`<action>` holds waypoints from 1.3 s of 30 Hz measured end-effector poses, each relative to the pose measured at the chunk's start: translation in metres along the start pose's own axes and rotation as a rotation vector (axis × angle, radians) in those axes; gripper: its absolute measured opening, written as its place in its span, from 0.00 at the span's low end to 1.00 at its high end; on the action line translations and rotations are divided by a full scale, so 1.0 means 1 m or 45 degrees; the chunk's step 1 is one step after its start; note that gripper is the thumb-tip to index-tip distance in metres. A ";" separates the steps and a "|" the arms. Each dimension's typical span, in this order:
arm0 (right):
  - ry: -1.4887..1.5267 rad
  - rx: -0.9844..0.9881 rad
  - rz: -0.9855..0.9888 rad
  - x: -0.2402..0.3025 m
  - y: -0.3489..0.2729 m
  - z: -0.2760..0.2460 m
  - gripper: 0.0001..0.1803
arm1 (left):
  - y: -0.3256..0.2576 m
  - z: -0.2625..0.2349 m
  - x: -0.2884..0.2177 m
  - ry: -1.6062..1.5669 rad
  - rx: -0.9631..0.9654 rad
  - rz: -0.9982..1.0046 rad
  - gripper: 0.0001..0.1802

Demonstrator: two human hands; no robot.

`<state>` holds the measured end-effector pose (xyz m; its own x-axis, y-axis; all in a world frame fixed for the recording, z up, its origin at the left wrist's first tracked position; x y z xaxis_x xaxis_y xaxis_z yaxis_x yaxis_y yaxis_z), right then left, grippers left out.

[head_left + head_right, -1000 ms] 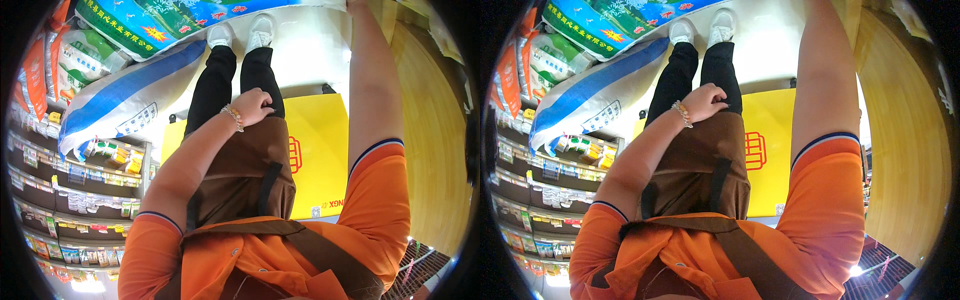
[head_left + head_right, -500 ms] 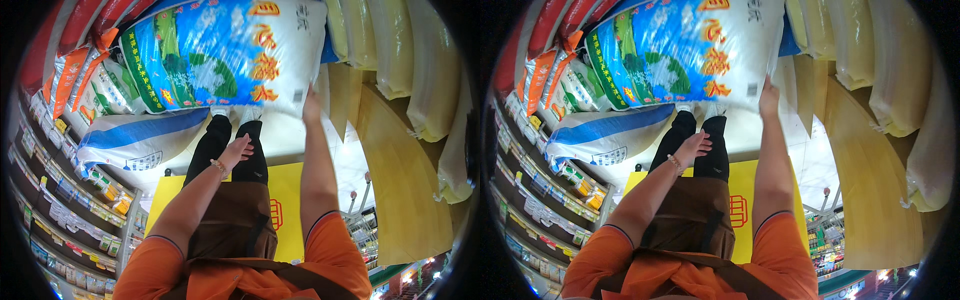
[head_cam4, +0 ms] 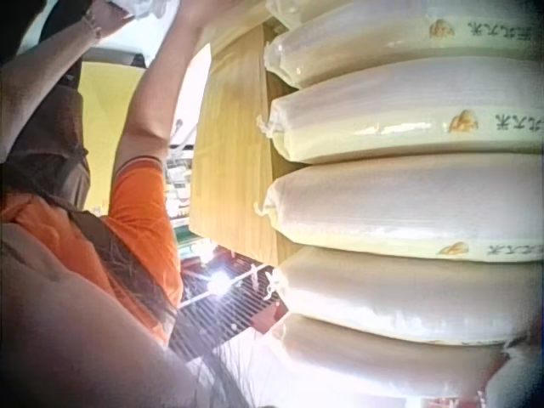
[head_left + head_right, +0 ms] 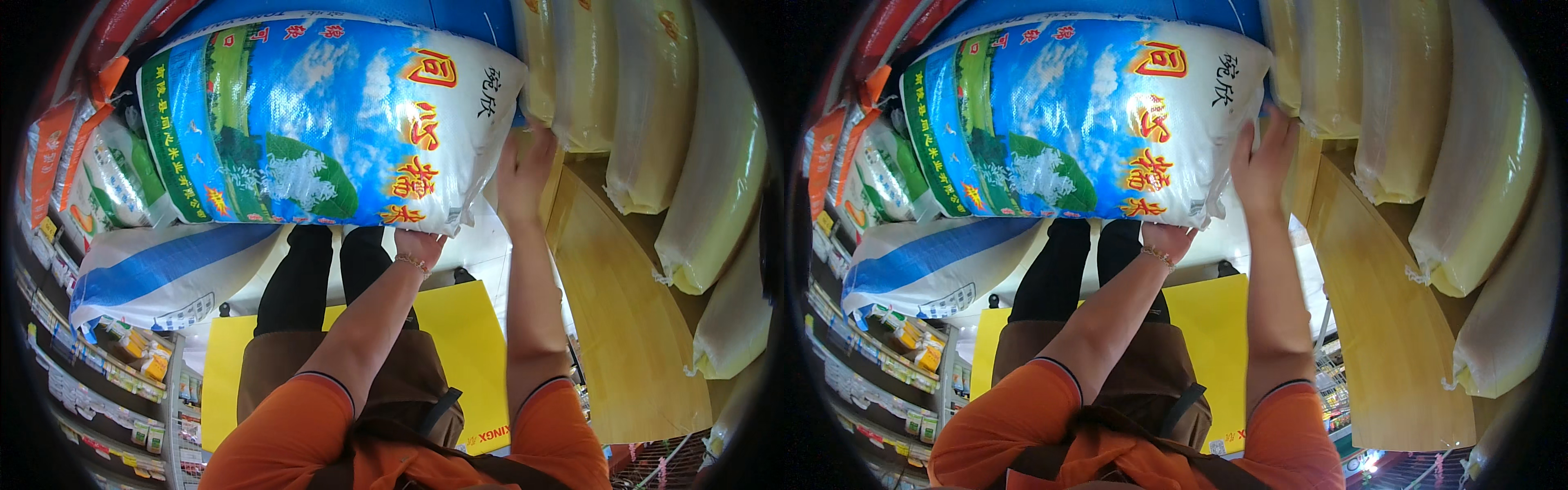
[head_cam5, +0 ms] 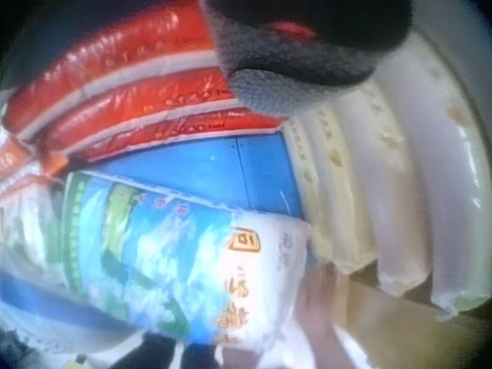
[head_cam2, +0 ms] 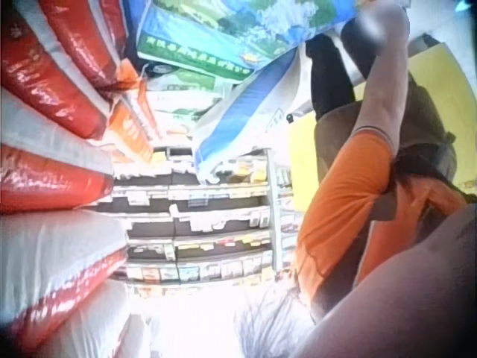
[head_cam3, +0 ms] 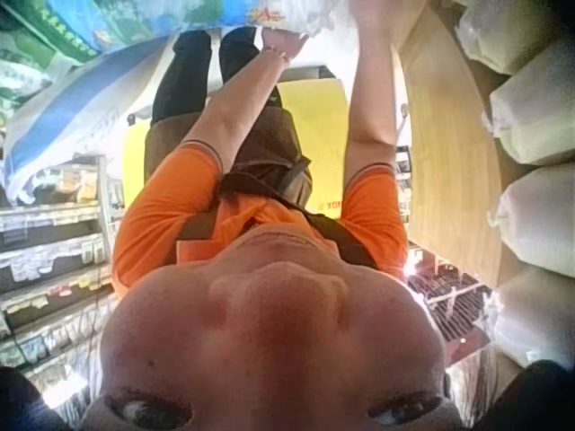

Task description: The person assembles a wooden shelf by inserting flat panels into a frame and adjusting them. Then the person picks up a large bag of rice, ties it closed, and places it into the assembled shelf.

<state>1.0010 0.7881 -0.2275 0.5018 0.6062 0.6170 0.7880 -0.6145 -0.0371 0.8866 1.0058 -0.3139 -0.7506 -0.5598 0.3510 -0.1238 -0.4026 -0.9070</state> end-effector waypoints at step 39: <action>1.216 0.363 1.468 0.307 -0.137 -0.230 0.18 | -0.534 0.045 -0.156 1.751 0.261 0.539 0.21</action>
<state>0.9648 0.9423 0.1483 0.5486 -0.7323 0.4035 0.2365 -0.3269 -0.9150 1.0991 1.2756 0.1265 -0.7379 0.4153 -0.5320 0.2648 -0.5468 -0.7942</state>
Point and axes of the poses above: each hand's wrist, its own y-axis towards the middle knuckle, its own z-axis out of the palm, x = y × z, the point moved 4 cm from there along y, towards the middle knuckle, and after that the axes turned 13 degrees about y, right-handed, at the moved point
